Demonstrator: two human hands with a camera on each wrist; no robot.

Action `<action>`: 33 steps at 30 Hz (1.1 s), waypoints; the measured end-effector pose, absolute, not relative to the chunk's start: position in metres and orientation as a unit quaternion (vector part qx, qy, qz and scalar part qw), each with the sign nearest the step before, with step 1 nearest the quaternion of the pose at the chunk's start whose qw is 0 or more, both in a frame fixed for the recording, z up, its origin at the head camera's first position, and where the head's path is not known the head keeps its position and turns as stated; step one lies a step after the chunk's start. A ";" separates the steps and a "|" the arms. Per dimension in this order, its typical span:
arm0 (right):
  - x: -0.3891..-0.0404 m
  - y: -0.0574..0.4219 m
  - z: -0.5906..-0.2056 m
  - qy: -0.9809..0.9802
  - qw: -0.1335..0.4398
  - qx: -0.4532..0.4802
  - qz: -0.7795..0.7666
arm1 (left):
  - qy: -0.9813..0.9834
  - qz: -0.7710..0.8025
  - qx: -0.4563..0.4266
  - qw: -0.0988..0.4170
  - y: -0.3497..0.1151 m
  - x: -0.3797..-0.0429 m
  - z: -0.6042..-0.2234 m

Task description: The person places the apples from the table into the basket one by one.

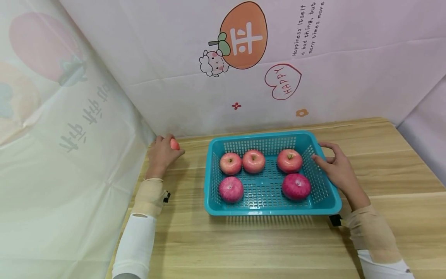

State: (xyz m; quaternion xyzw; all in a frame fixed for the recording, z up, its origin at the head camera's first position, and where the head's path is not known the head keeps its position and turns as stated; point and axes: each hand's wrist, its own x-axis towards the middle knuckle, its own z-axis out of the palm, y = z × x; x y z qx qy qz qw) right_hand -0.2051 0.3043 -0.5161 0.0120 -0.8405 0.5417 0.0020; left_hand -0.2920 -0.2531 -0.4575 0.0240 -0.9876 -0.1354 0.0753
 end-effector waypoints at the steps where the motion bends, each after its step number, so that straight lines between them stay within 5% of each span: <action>1: -0.205 0.304 -0.516 -0.840 0.001 0.011 0.542 | -0.988 -0.134 0.022 0.076 -0.252 -0.292 -0.457; 33: -0.206 0.305 -0.515 -0.848 -0.001 0.013 0.530 | -0.990 -0.115 -0.010 0.086 -0.223 -0.277 -0.438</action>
